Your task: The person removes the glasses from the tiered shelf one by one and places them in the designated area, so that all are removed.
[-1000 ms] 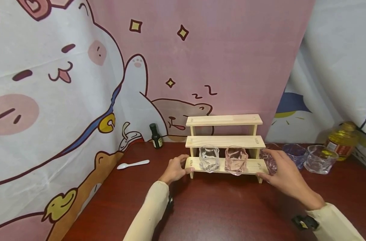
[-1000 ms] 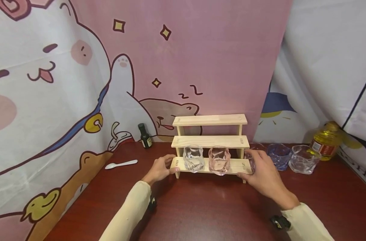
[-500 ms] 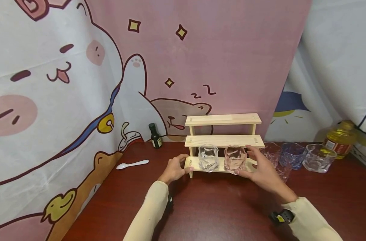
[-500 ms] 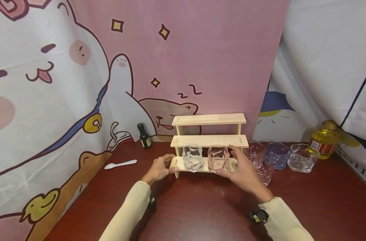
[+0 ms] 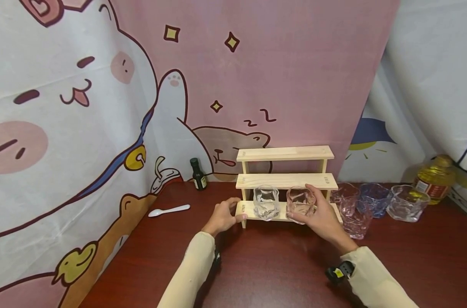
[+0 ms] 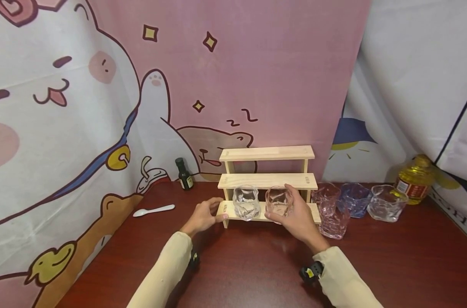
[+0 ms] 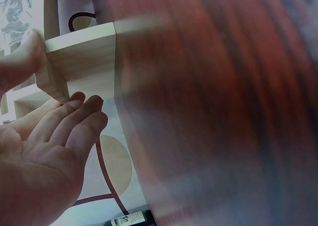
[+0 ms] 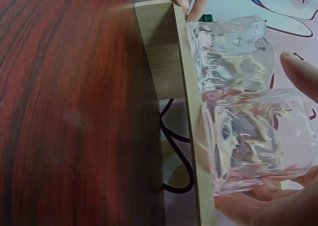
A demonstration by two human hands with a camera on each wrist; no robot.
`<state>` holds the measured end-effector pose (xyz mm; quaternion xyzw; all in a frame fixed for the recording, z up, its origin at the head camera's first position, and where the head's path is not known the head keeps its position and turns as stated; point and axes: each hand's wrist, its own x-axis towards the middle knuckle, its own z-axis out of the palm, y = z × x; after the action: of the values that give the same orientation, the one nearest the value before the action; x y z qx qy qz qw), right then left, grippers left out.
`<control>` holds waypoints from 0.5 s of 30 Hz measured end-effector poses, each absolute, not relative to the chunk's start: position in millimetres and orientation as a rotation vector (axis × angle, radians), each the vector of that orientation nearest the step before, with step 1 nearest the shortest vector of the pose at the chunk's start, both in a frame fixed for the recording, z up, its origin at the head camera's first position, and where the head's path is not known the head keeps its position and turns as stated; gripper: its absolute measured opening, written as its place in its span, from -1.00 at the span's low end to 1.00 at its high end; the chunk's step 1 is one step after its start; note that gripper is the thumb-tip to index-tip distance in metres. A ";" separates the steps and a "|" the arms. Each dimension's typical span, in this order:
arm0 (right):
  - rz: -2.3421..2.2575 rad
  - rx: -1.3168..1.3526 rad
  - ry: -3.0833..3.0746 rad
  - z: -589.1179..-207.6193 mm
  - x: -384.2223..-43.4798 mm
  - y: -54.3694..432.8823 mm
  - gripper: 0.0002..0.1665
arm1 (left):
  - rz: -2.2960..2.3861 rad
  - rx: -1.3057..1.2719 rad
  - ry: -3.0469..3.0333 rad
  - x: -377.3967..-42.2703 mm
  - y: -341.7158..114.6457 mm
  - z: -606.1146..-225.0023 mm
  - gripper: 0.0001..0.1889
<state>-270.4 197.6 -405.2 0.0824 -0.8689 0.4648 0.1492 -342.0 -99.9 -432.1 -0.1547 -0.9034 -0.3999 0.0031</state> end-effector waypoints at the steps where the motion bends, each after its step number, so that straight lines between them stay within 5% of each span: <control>1: 1.329 0.226 -2.496 -405.8 -271.0 196.9 0.25 | -1.253 -0.486 -2.832 -342.1 -100.1 -432.4 -0.35; 15: 1.395 0.122 -2.392 -411.0 -280.8 186.7 0.11 | -1.282 -0.482 -2.830 -343.1 -100.7 -433.0 -0.33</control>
<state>-280.8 186.7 -411.0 0.0432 -0.8484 0.4946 0.1838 -343.1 -100.7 -433.0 -0.1532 -0.9002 -0.4076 -0.0012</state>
